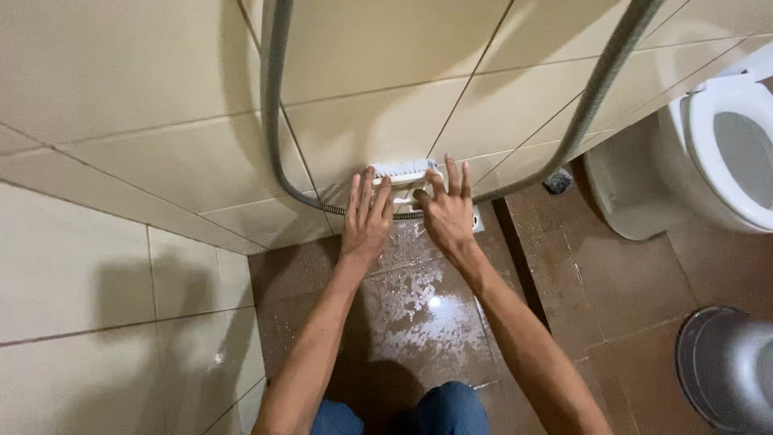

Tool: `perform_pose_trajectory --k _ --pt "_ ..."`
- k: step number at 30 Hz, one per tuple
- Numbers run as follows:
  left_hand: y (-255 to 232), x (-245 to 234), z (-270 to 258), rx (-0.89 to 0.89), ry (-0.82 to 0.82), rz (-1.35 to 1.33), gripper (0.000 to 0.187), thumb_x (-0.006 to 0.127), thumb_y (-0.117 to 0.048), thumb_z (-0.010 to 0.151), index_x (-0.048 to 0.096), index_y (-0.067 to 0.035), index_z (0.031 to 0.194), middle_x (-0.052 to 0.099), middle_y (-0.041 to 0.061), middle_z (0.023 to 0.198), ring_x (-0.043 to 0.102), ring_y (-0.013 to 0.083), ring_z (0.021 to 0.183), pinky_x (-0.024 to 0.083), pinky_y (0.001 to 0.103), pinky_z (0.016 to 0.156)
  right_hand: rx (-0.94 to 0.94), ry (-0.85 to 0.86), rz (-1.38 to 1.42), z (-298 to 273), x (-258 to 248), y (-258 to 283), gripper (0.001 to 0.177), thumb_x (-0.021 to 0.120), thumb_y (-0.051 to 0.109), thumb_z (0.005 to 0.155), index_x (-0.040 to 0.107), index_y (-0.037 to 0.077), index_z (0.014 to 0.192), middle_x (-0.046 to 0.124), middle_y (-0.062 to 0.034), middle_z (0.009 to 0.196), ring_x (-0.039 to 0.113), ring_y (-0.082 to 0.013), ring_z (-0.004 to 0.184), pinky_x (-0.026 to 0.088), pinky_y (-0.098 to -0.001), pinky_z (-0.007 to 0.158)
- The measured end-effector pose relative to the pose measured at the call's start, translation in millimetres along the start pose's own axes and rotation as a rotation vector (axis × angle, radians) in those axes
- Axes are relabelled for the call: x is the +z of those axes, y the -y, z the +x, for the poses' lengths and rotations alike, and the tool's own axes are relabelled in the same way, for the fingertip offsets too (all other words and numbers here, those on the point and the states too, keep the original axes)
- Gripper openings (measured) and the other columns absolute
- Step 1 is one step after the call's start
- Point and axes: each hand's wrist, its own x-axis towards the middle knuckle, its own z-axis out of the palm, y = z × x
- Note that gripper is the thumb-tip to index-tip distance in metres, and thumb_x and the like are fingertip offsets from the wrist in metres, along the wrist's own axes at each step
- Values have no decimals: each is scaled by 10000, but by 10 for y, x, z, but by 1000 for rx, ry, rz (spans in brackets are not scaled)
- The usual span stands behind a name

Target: The person scrubs the bathroom wall and fixtures with a brush.

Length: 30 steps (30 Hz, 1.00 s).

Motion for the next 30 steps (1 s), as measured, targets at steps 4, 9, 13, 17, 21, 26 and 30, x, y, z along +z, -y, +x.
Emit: perform_pose_trajectory --k 4,9,13,17,21,26,30 --pt "33 56 -147 -1 133 74 353 788 20 816 759 -79 1153 486 86 1566 320 385 1522 257 556 1291 -37 -13 -69 37 185 160 185 656 187 965 775 250 1091 445 -139 1569 137 -406 1555 -38 -621 1249" --pt "91 232 -365 -14 281 148 384 787 4 812 738 -117 1173 440 59 1590 253 360 1541 227 564 1295 -86 176 -183 32 306 338 253 638 142 945 761 270 1125 364 -142 1635 99 -404 1543 -51 -611 1232" --pt "142 229 -506 -94 212 106 414 751 31 816 728 -61 1219 414 108 1599 222 377 1532 214 568 1274 -89 195 -129 5 352 469 272 630 127 941 757 277 1130 353 -131 1622 102 -402 1535 -51 -624 1223" --pt "166 -39 -328 -128 188 57 400 727 73 830 727 -60 1206 420 119 1603 217 383 1534 211 580 1271 -74 75 -79 4 57 435 302 631 94 950 760 277 1152 419 -139 1587 148 -404 1544 -32 -624 1244" --pt "183 -554 75 -109 138 -64 299 736 34 864 751 -38 1154 486 133 1544 275 391 1528 225 618 1282 -72 -75 103 69 -570 301 168 640 172 1020 753 194 1143 469 -151 1559 183 -401 1574 -8 -616 1288" --pt "130 -1292 763 -65 26 69 262 751 15 851 778 -86 1091 530 115 1536 360 377 1506 250 575 1285 -68 -84 -26 246 -1485 123 312 633 48 918 772 238 1122 464 -126 1577 185 -405 1544 -19 -619 1249" --pt "69 -1886 1249 -78 -23 -73 165 774 -18 892 763 -60 1052 537 141 1536 364 410 1489 268 592 1269 -45 -112 -29 350 -2200 2 333 622 19 909 776 242 1105 486 -121 1561 202 -414 1532 -7 -630 1241"
